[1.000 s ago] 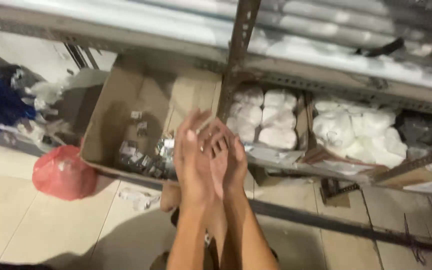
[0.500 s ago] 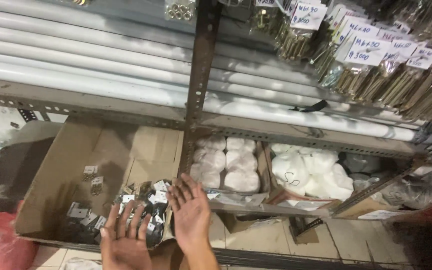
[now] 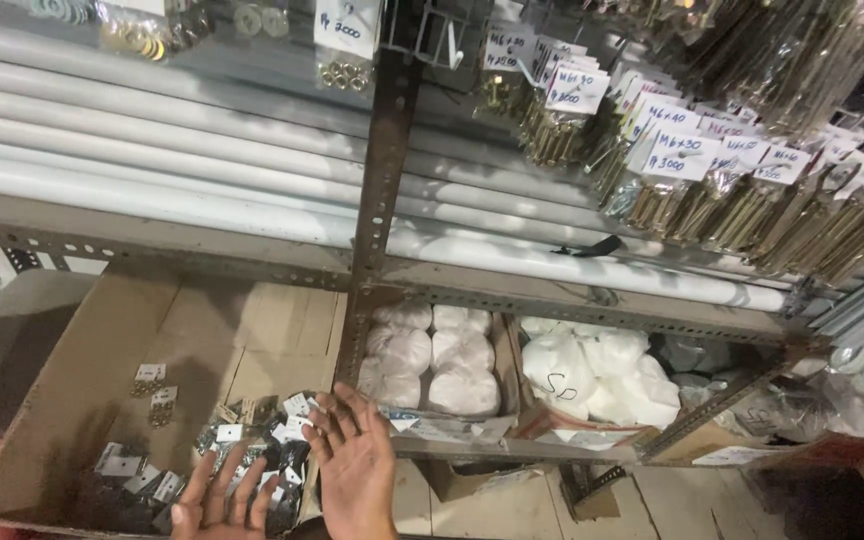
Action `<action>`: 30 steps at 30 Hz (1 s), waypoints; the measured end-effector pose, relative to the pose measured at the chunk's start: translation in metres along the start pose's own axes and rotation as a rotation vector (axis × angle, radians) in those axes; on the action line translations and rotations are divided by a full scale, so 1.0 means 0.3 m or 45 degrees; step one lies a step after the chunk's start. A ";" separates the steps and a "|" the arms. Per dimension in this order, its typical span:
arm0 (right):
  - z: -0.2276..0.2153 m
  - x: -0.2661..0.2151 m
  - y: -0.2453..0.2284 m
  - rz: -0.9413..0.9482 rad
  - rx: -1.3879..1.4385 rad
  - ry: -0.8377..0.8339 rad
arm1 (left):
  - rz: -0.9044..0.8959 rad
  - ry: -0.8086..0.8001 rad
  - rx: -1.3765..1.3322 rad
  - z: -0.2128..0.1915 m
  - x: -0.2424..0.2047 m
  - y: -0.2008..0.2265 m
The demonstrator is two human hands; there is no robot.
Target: Organizing and hanging small packets of hardware onto a wire display rack.
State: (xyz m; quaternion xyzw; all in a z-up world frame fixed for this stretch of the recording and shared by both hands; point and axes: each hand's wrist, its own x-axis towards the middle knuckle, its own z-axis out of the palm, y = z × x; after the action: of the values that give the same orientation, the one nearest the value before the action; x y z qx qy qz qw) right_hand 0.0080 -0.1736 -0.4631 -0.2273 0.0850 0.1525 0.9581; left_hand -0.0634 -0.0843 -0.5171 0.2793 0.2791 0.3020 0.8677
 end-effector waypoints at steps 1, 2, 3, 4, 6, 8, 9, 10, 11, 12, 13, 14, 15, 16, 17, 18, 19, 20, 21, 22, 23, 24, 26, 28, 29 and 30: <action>0.007 -0.007 -0.001 0.021 0.006 0.056 | -0.013 0.004 -0.016 -0.013 0.005 -0.006; 0.007 -0.004 0.000 0.019 0.006 0.054 | -0.012 0.002 -0.017 -0.010 0.006 -0.004; 0.005 -0.004 0.001 0.019 0.002 0.055 | -0.018 0.001 -0.005 -0.010 0.005 -0.002; 0.003 -0.003 0.003 0.018 -0.001 0.056 | -0.024 0.000 0.007 -0.010 0.004 -0.001; 0.000 0.001 0.000 0.020 0.009 0.065 | -0.003 -0.053 -0.036 -0.072 0.063 -0.065; -0.011 0.008 0.002 0.037 0.020 0.079 | 0.024 -0.092 -0.074 -0.084 0.074 -0.080; -0.022 0.014 0.008 0.001 0.025 0.016 | 0.020 -0.085 -0.081 -0.068 0.056 -0.064; -0.033 0.021 0.018 -0.033 0.030 -0.048 | 0.016 -0.079 -0.089 -0.054 0.041 -0.047; -0.048 0.035 0.015 -0.002 0.028 -0.039 | 0.025 -0.048 -0.083 -0.036 0.030 -0.040; -0.065 0.051 0.016 -0.020 0.010 -0.057 | -0.005 -0.041 -0.136 -0.020 0.023 -0.033; -0.087 0.059 0.026 -0.023 -0.010 -0.073 | -0.029 -0.019 -0.190 -0.017 0.009 -0.024; -0.093 0.053 0.017 0.022 -0.016 -0.060 | -0.014 0.026 -0.186 0.005 -0.034 -0.008; -0.092 0.056 0.014 0.023 -0.038 -0.044 | 0.016 0.045 -0.250 0.032 -0.064 0.012; -0.090 0.063 0.011 0.024 -0.061 -0.028 | 0.048 0.063 -0.313 0.062 -0.091 0.031; -0.088 0.058 0.009 0.068 -0.066 -0.024 | 0.069 0.102 -0.310 0.039 -0.076 0.015; -0.086 0.056 0.005 0.051 -0.078 -0.047 | 0.070 0.019 -0.333 0.016 -0.061 -0.002; -0.084 0.055 -0.003 0.026 -0.089 -0.068 | 0.063 -0.069 -0.353 -0.005 -0.045 -0.020; -0.057 0.033 0.003 0.062 -0.092 -0.062 | 0.079 -0.036 -0.348 0.005 -0.065 0.011; -0.030 0.015 0.000 0.022 -0.116 -0.074 | 0.070 -0.030 -0.315 0.024 -0.081 0.036; -0.003 0.000 -0.006 -0.019 -0.139 -0.087 | 0.059 -0.023 -0.282 0.046 -0.096 0.060; 0.005 -0.006 0.002 -0.007 -0.141 -0.084 | 0.062 -0.011 -0.281 0.050 -0.109 0.083; 0.014 -0.010 0.006 -0.009 -0.158 -0.062 | 0.034 0.003 -0.252 0.058 -0.123 0.105; 0.000 0.001 0.019 -0.039 -0.173 -0.049 | -0.002 -0.011 -0.229 0.044 -0.120 0.101; -0.033 0.046 0.029 -0.037 -0.141 -0.035 | 0.057 0.009 -0.369 0.019 -0.071 0.051; -0.073 0.070 0.059 -0.093 -0.148 -0.048 | 0.030 -0.039 -0.387 -0.025 -0.014 0.038; -0.113 0.100 0.085 -0.101 -0.106 -0.064 | -0.139 0.128 -0.312 -0.063 0.047 0.019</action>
State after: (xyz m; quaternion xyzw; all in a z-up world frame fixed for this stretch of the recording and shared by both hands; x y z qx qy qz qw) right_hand 0.0246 -0.1600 -0.5105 -0.2663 0.0456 0.1234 0.9549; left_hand -0.0686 -0.0650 -0.5307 0.1400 0.2980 0.2997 0.8954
